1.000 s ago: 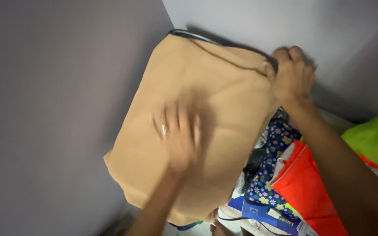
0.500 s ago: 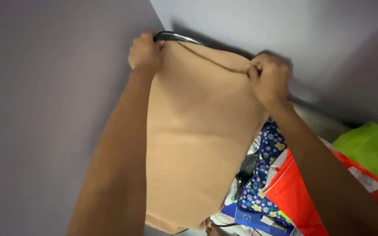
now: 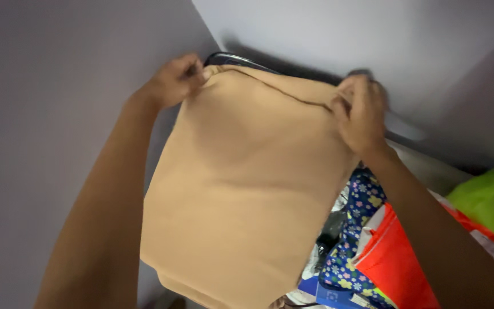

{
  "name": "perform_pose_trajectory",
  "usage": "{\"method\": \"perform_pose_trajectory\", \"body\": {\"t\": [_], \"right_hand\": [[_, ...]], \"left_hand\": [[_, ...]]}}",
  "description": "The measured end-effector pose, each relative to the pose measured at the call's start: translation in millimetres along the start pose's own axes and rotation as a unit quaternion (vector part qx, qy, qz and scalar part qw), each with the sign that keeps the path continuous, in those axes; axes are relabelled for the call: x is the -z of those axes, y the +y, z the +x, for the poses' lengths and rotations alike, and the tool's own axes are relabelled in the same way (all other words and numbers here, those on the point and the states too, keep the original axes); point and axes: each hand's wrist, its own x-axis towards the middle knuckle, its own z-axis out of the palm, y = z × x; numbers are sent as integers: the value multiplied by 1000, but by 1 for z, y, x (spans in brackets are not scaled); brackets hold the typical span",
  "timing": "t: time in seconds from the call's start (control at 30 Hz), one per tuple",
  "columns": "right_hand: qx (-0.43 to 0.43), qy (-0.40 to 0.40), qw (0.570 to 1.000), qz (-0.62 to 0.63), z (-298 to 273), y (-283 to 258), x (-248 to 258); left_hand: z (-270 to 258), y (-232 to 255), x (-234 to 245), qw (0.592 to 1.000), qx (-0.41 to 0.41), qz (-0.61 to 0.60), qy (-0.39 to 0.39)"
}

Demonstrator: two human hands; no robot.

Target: The person folds a beige cloth and places it on a surface. They then wipe a white hard hat with a green cloth and arrange several items including a blue bag, safety vests, and notebooks on the surface.

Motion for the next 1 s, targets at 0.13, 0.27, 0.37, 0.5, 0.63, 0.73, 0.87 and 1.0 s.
{"method": "perform_pose_trajectory", "body": {"t": [0.13,0.27,0.37,0.5,0.63,0.73,0.87,1.0], "right_hand": [[51,86,990,-100,-5,-24,1],[52,96,993,-42,8,-64,-19],[62,-14,997,43,30,-91,-55],[134,14,990,-50,21,-101,-72],[117,10,991,-63,19,-97,-72],[113,0,991,-66,20,-96,-74],[111,6,991,-71,18,-98,-73],[82,2,992,-100,16,-95,-73]], "left_hand": [[4,12,2,972,28,-227,53],[24,21,4,969,11,-240,55],[32,32,3,982,-1,-180,52],[41,51,1,995,82,-33,45],[54,62,8,983,36,180,-15],[61,62,11,959,20,282,-32],[71,62,6,945,113,294,91],[68,56,-9,943,152,225,194]]}}
